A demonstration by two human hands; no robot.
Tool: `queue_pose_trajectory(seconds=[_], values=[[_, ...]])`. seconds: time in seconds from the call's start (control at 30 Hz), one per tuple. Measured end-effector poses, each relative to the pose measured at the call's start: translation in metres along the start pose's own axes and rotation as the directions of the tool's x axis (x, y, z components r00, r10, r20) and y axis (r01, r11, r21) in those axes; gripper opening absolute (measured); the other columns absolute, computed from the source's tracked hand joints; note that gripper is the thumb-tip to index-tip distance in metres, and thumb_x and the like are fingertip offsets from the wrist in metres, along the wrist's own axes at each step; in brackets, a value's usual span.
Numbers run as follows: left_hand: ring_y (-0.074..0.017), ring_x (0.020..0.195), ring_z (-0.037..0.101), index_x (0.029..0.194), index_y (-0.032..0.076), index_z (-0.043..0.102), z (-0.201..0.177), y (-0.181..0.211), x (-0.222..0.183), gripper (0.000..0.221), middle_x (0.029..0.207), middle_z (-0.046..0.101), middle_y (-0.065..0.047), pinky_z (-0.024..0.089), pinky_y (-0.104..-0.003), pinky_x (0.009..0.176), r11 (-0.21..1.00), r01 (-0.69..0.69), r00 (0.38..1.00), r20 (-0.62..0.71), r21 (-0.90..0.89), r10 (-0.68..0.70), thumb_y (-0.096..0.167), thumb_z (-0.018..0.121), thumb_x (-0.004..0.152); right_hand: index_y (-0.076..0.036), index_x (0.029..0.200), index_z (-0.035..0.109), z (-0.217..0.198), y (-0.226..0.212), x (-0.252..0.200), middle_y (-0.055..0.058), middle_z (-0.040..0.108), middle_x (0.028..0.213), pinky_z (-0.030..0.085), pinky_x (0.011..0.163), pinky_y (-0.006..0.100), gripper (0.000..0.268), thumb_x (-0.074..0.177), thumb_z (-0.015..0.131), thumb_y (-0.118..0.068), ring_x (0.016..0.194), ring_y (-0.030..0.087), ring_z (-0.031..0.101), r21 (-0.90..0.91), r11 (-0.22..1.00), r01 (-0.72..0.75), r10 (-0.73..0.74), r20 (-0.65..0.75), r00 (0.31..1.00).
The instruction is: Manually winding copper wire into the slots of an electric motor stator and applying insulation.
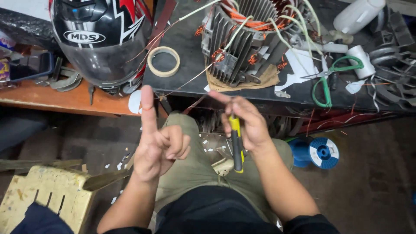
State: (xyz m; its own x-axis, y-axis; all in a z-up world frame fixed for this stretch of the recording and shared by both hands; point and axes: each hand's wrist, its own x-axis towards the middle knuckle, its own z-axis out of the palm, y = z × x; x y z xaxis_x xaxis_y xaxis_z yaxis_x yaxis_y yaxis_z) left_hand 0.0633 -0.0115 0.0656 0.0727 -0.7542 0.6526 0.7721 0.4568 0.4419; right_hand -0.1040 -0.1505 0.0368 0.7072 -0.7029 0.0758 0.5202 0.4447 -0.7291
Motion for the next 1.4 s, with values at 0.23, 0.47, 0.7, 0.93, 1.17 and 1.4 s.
queue_pose_trajectory(seconds=[0.23,0.47,0.7,0.93,1.17,1.4], values=[[-0.0102,0.065,0.037,0.16,0.027,-0.016,0.008,0.005,-0.005,0.093,0.078,0.047,-0.005,0.038,-0.021,0.062,0.881,-0.001,0.999,-0.047,0.473,0.026,0.019,0.057,0.104,-0.003,0.086,0.054,-0.001,0.024,0.023,0.018,0.07,0.12,0.052,0.04,0.025,0.022,0.098,0.056,-0.021,0.051,0.016,0.059,0.047,0.999,-0.013,0.011,0.047,0.999],[-0.0245,0.052,0.047,0.158,-0.002,-0.004,-0.006,0.011,0.006,0.085,0.077,0.06,-0.012,0.043,-0.036,0.052,-0.088,0.416,0.901,-0.397,0.905,0.177,0.019,0.057,0.101,-0.001,0.087,0.057,0.002,0.023,0.016,0.024,0.062,0.111,0.051,0.04,0.031,0.02,0.097,0.058,-0.018,0.05,0.023,0.059,-0.028,0.999,0.03,-0.03,0.014,0.999],[-0.0298,0.046,0.05,0.156,-0.007,0.016,0.015,0.012,-0.005,0.077,0.067,0.059,-0.01,0.043,-0.042,0.05,-0.157,0.524,0.85,-0.505,0.837,0.15,0.016,0.056,0.095,-0.004,0.086,0.063,-0.001,0.044,0.029,0.012,0.067,0.105,0.059,0.044,0.029,0.019,0.093,0.066,-0.021,0.052,0.023,0.067,-0.242,0.963,0.122,-0.191,-0.286,0.939],[-0.0412,0.077,0.072,0.133,0.013,0.055,-0.058,-0.009,-0.015,0.049,0.08,0.071,-0.011,0.053,-0.056,0.065,-0.605,0.604,0.705,-0.702,0.519,0.102,0.049,0.051,0.099,0.006,0.086,0.064,-0.018,0.049,0.029,0.016,0.046,0.144,0.064,0.058,0.032,0.021,0.098,0.062,-0.011,0.085,0.032,0.072,-0.66,0.722,0.207,-0.333,-0.069,0.94],[-0.0131,0.06,0.043,0.066,0.011,0.058,-0.085,-0.061,-0.061,0.03,0.06,0.051,-0.001,0.036,-0.028,0.062,0.502,0.751,0.658,-0.436,0.428,-0.614,0.021,0.058,0.094,-0.007,0.09,0.07,-0.039,0.009,-0.013,0.008,0.064,0.084,0.054,0.052,0.034,0.015,0.101,0.061,-0.013,0.062,0.027,0.069,-0.941,0.254,0.224,-0.479,0.079,0.874],[-0.0123,0.049,0.023,0.064,0.014,0.032,-0.059,-0.122,-0.099,0.043,0.058,0.026,0.002,0.022,-0.025,0.045,0.872,0.484,0.841,-0.236,-0.071,-0.487,0.024,0.045,0.104,-0.011,0.092,0.069,-0.004,-0.024,-0.046,0.012,0.062,0.085,0.046,0.055,0.037,0.024,0.099,0.049,-0.022,0.068,0.028,0.059,-0.368,-0.659,0.656,0.057,0.845,0.532]])
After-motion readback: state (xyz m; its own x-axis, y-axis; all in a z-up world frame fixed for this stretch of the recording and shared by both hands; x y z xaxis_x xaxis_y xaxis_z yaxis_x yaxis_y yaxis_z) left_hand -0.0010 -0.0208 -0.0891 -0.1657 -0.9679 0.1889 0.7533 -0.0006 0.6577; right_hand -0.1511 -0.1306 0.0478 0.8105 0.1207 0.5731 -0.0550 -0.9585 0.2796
